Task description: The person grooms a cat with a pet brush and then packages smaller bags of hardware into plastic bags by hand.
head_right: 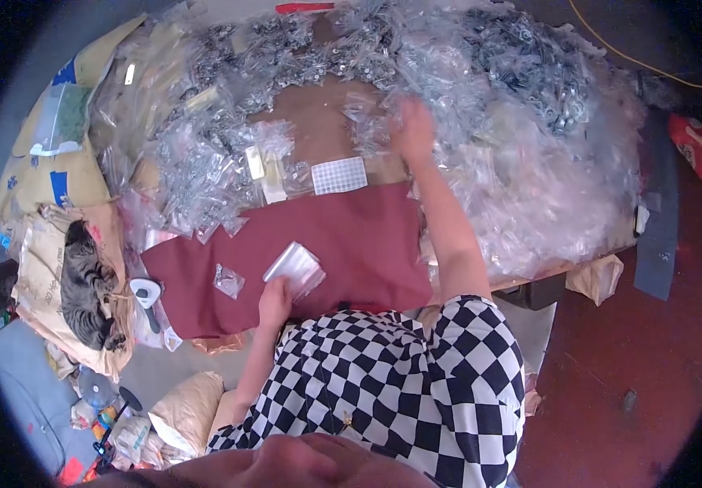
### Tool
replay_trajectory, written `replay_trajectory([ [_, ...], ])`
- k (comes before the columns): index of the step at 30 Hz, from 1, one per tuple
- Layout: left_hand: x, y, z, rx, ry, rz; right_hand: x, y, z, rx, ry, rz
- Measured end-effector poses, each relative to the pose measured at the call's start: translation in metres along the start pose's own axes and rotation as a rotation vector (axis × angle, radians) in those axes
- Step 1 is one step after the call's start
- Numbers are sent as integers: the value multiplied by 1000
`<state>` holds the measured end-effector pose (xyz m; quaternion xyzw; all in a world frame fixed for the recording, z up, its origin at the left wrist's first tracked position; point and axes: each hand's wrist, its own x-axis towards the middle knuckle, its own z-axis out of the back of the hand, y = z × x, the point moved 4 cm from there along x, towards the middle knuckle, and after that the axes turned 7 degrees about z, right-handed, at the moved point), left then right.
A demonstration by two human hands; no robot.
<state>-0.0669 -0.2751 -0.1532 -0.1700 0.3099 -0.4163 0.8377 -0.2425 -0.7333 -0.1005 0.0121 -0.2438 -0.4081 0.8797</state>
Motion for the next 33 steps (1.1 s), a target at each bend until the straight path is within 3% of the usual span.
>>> replay_trajectory([
  [1, 3, -1, 0, -1, 2, -7, 9, -17, 0, -5, -3, -3],
  [3, 12, 2, -4, 1, 118, 55, 21, -61, 5, -142, 109, -640],
  [4, 16, 4, -6, 6, 120, 45, 27, -63, 8, -144, 102, -650],
  [6, 24, 5, -11, 16, 66, -5, 39, -60, -4, -243, 562, -697],
  [7, 25, 4, -11, 23, 72, -18, 41, -57, -8, -244, 557, -712],
  [9, 30, 2, -10, 36, 93, 8, 46, -49, -17, -192, 582, -723],
  [15, 36, 5, -14, 97, 180, -8, 31, 20, -51, -203, 596, -186],
  [16, 42, 3, -11, 125, 183, -19, 24, 21, -38, -186, 585, -209],
  [18, 38, 5, -11, 92, 229, 6, 21, 36, 0, -120, 316, 53],
  [20, 36, 6, -9, 97, 227, 16, 13, 6, 24, -130, 477, -123],
  [22, 37, 4, -13, 88, 223, 27, -7, -29, 30, 74, 571, -134],
  [25, 38, 6, -13, 114, 187, 16, -39, -32, 35, 179, 445, 60],
  [28, 37, 10, -16, 127, 214, 27, -52, -3, 90, 277, 481, -141],
  [31, 40, 4, -16, 133, 207, 12, -76, -39, 120, 113, 424, -352],
  [33, 40, 3, -14, 140, 233, 56, -104, -73, 114, -147, 699, -352],
])
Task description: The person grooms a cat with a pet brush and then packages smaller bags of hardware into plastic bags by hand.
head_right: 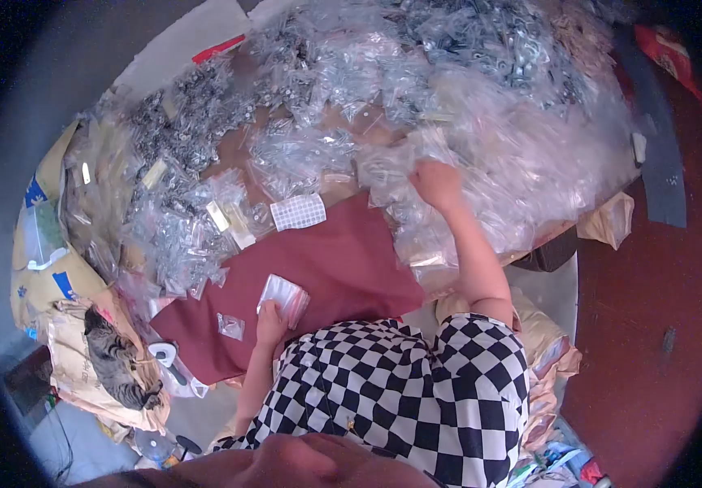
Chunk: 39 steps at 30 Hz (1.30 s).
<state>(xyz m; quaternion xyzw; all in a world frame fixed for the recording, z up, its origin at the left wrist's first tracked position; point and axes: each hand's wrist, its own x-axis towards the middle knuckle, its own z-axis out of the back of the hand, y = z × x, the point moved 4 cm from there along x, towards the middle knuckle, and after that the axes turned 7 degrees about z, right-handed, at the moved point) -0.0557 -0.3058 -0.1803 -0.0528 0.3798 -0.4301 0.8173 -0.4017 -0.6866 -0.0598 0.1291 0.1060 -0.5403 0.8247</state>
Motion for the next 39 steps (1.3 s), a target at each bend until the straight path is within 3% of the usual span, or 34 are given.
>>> replay_trajectory([
  [4, 0, 2, -1, 10, 8, 20, 11, -18, 36, 299, -268, 14],
  [6, 1, 4, -3, 7, -30, -58, 51, -10, 62, 463, -491, 151],
  [8, 2, 7, -3, 14, -14, -82, 112, -8, 61, 759, -513, 154],
  [9, 3, 7, -3, 15, 5, -93, 140, -10, 57, 764, -524, 158],
  [11, 4, 4, -1, 31, 9, -64, 198, -23, 41, 463, -537, -164],
  [12, 3, 4, -1, 23, 24, -51, 234, -36, 26, 473, -548, -155],
  [13, 3, 5, -2, 14, 39, -38, 270, -59, 2, 414, -389, -264],
  [15, 3, 2, -2, 29, 17, -52, 292, -49, 0, 363, -231, -363],
  [18, 1, -11, 5, 62, 16, -37, 277, 14, 35, 320, -201, -514],
  [24, 6, -11, -2, 213, 81, 51, 261, 89, 29, 280, -264, -210],
  [26, 9, -5, -7, 230, 126, 47, 264, 115, 12, 80, -209, -97],
  [32, 11, -4, -3, 290, 139, 76, 194, 168, 25, 439, -44, 181],
  [34, 11, -6, 0, 293, 154, 84, 194, 127, 51, 688, -225, 187],
  [35, 12, -8, 0, 290, 170, 88, 220, 93, 36, 632, -641, 188],
  [36, 11, -8, -1, 280, 171, 94, 223, 61, 50, 591, -797, -29],
  [37, 11, -9, -2, 288, 149, 98, 226, 28, 62, 352, -701, -130],
  [39, 11, -10, -1, 289, 130, 99, 249, -28, 37, 257, -573, -451],
])
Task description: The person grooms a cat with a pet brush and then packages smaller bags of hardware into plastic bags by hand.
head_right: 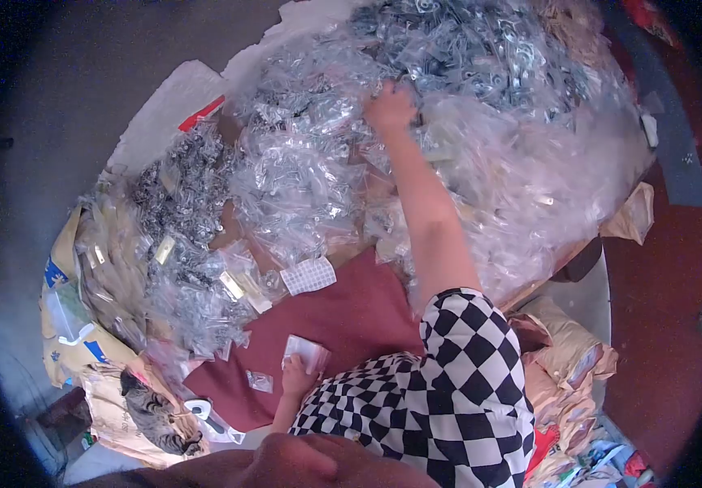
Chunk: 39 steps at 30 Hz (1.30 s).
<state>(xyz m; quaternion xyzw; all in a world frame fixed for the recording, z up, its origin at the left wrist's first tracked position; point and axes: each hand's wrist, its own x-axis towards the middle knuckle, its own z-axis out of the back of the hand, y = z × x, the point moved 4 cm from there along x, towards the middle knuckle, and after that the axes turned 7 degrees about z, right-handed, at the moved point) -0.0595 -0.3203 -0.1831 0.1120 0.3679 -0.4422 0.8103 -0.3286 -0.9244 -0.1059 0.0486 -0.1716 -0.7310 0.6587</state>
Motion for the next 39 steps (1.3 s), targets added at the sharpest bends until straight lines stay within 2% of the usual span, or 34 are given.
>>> replay_trajectory([
  [4, -1, -3, 3, 6, -19, 2, 10, -26, -28, -195, -3, -100],
  [6, -1, -3, 1, 11, -30, -4, 10, 0, -58, -307, 408, 223],
  [8, -1, 0, 1, 7, -25, 0, -23, 45, -36, -271, 529, 287],
  [10, 1, -2, 2, 14, -31, -5, -52, 65, -58, 5, 388, 196],
  [11, 0, -2, 2, 24, -35, -4, -71, 78, -83, 2, 349, 374],
  [13, 1, 0, -3, 25, -30, -6, -122, 104, -83, 107, 216, 455],
  [14, 3, 3, -4, 27, -34, -6, -143, 114, -60, 218, 119, 357],
  [15, 3, 5, -3, 40, -35, -2, -146, 112, -46, 228, 120, 348],
  [17, 3, 1, 0, 43, -62, -37, -151, 96, -22, 421, 353, 552],
  [19, 6, 2, -1, 31, -77, -30, -125, 57, 13, 325, 130, 519],
  [21, 3, 1, -2, 14, -84, -22, -110, 7, 24, 3, 189, 301],
  [23, 3, -3, 3, 28, -42, 17, -101, -22, 19, -207, 325, 212],
  [27, 4, -5, 6, 24, -43, 16, -93, -29, -18, -399, 362, 309],
  [30, 4, -7, 11, 29, -23, 57, -82, -31, -41, -313, 314, 306],
  [32, 1, -7, 10, 19, -29, 51, -83, -15, -27, -6, 323, 316],
  [33, 1, -8, 10, 6, -36, 62, -85, -4, -33, -4, 324, 335],
  [35, 2, -7, 9, -9, -23, 89, -89, 18, -54, 457, 216, 305],
  [36, 3, -7, 10, -23, -30, 99, -91, 35, -49, 459, 220, 323],
  [38, 3, -5, 9, -39, -18, 83, -108, 88, -27, 594, 730, 846],
  [39, 3, -3, 9, -46, -22, 86, -95, 99, -14, 592, 730, 854],
])
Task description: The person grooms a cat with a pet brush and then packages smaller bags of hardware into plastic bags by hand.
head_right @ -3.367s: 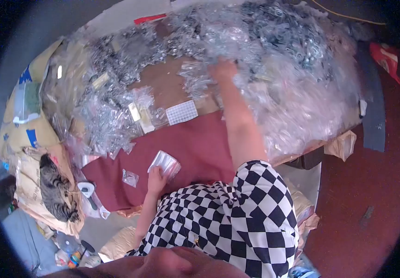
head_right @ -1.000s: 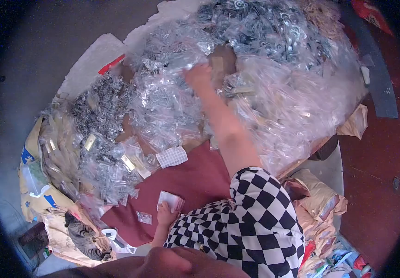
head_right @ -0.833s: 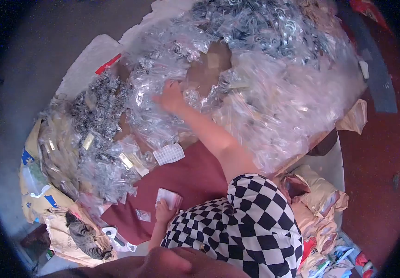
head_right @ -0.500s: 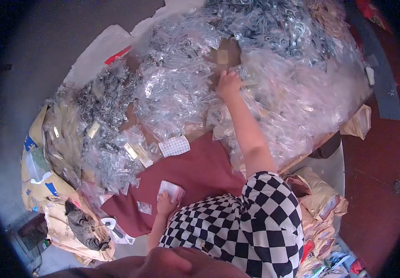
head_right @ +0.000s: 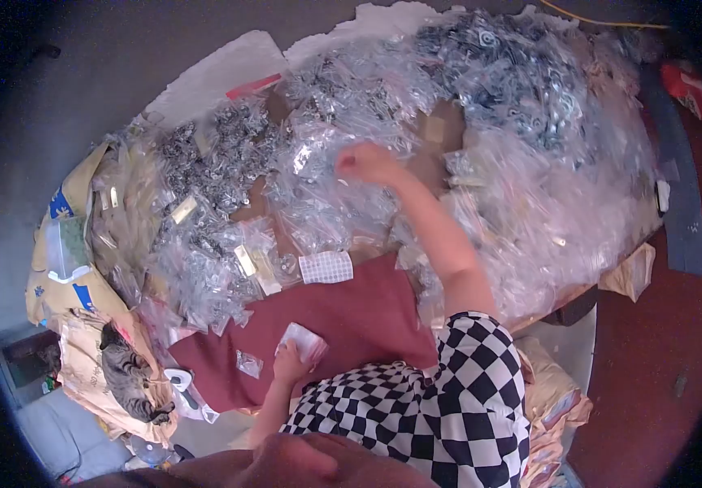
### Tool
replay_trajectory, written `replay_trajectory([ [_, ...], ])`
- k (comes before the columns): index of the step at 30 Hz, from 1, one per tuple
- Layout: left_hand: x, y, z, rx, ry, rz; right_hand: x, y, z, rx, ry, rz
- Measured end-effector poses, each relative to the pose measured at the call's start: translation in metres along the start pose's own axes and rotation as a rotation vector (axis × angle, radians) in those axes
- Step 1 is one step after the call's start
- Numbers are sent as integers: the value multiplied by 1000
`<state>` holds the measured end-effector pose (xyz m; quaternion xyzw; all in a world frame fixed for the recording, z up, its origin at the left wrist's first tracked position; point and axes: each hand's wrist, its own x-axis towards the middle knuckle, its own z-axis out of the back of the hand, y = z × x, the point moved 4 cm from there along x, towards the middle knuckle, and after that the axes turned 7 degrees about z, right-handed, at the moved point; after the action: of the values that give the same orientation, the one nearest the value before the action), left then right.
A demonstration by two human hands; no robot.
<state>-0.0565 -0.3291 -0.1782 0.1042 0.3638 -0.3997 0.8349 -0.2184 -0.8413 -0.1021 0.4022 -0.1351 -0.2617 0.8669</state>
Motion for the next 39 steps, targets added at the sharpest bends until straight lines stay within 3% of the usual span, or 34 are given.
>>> replay_trajectory([
  [2, -1, 0, -1, -17, -3, -21, 27, -7, 44, 30, -200, -141],
  [4, -3, -1, 0, -28, 4, 8, 48, -53, 85, -159, -734, -22],
  [6, -2, 1, 0, -40, 4, 43, 62, -95, 122, -530, -742, -338],
  [7, -2, 1, 0, -55, -10, 21, 69, -90, 128, -528, -740, -327],
  [9, 0, 1, 2, -72, -24, 5, 68, -98, 136, -339, -622, -858],
  [13, 3, -2, 5, -27, 8, 22, 97, -84, 114, -517, -414, -1048],
  [15, 0, -7, 9, -17, -6, 36, 110, -90, 104, -546, -320, -918],
  [19, 0, -6, 10, 15, -3, 6, 105, -113, 82, -719, -365, -735],
  [21, 1, -6, 8, 11, 11, 2, 94, -87, 69, -572, -376, -544],
  [28, 5, 1, 0, 56, 10, 8, 38, -19, 10, -244, -357, -487],
  [30, 6, 4, -1, 28, 29, -22, 30, -7, -13, -180, -139, -373],
  [31, 9, 5, 0, 32, 14, -18, 27, 3, -3, -175, -148, -360],
  [33, 10, 8, -1, 34, 79, -59, 14, 21, 13, -161, 83, -206],
  [35, 8, 7, 0, 37, 78, -34, 25, 5, 48, -112, -31, -229],
  [37, 7, 0, 3, 32, 71, 12, 43, -24, 87, -116, -406, -226],
  [39, 4, -5, 9, 31, 93, 42, 66, -70, 121, -214, -710, -74],
])
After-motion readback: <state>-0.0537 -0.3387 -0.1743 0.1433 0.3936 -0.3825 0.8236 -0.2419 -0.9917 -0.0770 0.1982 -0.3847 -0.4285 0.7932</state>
